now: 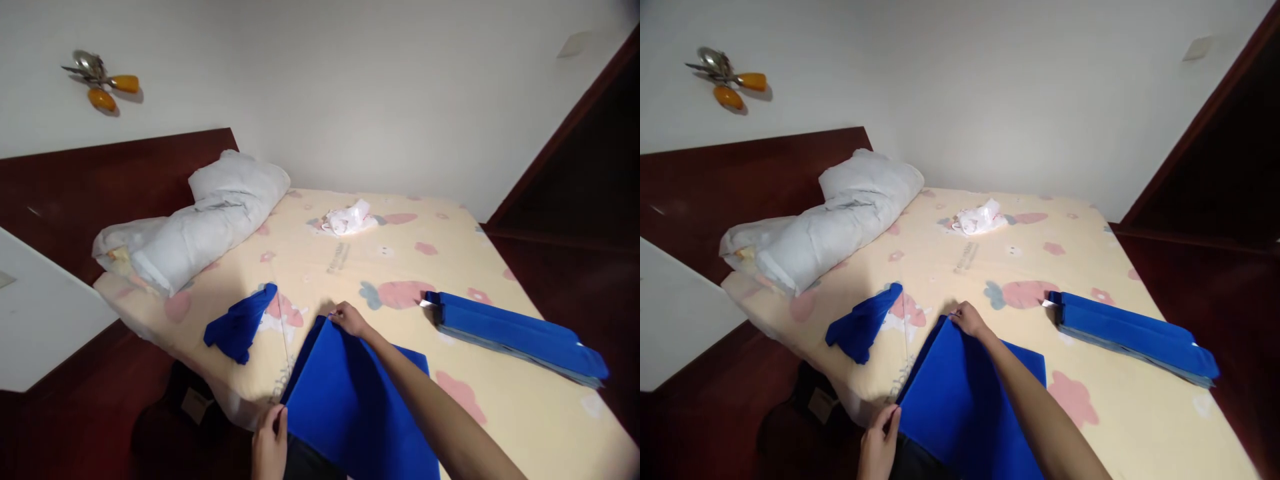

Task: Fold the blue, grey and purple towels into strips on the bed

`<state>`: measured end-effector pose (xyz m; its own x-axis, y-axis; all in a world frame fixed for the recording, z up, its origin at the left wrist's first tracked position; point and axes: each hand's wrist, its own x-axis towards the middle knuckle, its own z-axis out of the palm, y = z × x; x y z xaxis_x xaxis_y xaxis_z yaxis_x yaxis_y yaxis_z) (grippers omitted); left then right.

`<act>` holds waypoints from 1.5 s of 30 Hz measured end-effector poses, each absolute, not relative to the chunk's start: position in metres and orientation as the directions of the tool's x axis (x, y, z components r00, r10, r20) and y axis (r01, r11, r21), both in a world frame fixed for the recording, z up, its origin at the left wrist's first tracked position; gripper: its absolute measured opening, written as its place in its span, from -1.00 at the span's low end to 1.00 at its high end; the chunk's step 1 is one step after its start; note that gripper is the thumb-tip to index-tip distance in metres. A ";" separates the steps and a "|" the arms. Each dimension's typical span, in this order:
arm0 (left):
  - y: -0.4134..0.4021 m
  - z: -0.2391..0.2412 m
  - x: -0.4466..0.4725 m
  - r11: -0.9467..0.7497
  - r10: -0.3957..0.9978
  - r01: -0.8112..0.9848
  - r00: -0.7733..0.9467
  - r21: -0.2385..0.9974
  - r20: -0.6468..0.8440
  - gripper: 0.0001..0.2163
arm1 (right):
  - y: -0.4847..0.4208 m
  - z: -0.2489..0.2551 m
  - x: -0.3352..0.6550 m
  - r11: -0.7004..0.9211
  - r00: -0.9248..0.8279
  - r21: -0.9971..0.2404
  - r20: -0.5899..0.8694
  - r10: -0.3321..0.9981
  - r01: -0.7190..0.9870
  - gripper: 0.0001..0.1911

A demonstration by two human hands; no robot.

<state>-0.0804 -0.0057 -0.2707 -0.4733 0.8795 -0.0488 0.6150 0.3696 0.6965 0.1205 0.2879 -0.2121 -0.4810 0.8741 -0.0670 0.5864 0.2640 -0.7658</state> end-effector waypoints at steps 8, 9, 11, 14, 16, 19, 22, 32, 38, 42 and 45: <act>-0.003 -0.304 -0.094 0.390 0.837 0.472 -0.539 0.790 -0.091 -0.47 | 0.306 -0.255 0.075 0.233 -0.479 -0.686 -0.190 0.857 0.689 -0.97; -0.003 -0.302 -0.093 0.382 0.841 0.452 -0.532 0.806 -0.100 -0.48 | 0.307 -0.256 0.076 0.230 -0.482 -0.693 -0.191 0.855 0.683 -0.96; -0.003 -0.296 -0.091 0.339 0.851 0.455 -0.521 0.824 -0.062 -0.50 | 0.306 -0.254 0.081 0.231 -0.491 -0.720 -0.173 0.854 0.655 -0.93; 0.001 -0.288 -0.089 0.249 0.867 0.526 -0.495 0.813 0.054 -0.51 | 0.297 -0.235 0.092 0.258 -0.510 -0.767 -0.104 0.854 0.587 -0.85; 0.003 -0.283 -0.086 0.188 0.888 0.581 -0.445 0.792 0.115 -0.50 | 0.284 -0.212 0.105 0.295 -0.526 -0.789 -0.041 0.850 0.539 -0.82; 0.000 -0.269 -0.084 0.124 0.898 0.591 -0.409 0.797 0.163 -0.51 | 0.253 -0.167 0.138 0.365 -0.535 -0.798 0.063 0.842 0.480 -0.75; -0.011 -0.237 -0.082 0.021 0.873 0.562 -0.413 0.827 0.259 -0.59 | 0.210 -0.112 0.187 0.450 -0.499 -0.776 0.204 0.842 0.442 -0.65; -0.054 -0.050 -0.045 -0.452 0.623 0.806 -0.022 0.382 0.782 -0.77 | -0.002 0.027 0.365 0.507 -0.246 -0.711 0.446 0.861 0.488 -0.78; -0.055 0.016 -0.014 -0.628 0.531 0.748 0.210 0.215 0.821 -0.84 | -0.082 0.035 0.419 0.586 -0.149 -0.671 0.591 0.793 0.454 -0.90; -0.015 0.030 0.002 -0.740 0.606 0.601 0.402 0.302 0.686 -0.84 | -0.088 0.002 0.446 0.462 -0.027 -0.760 0.508 0.861 0.457 -0.90; 0.037 0.017 0.021 -0.637 0.771 0.554 0.451 0.536 0.449 -0.89 | -0.068 -0.033 0.463 0.295 0.076 -0.843 0.365 0.928 0.450 -0.81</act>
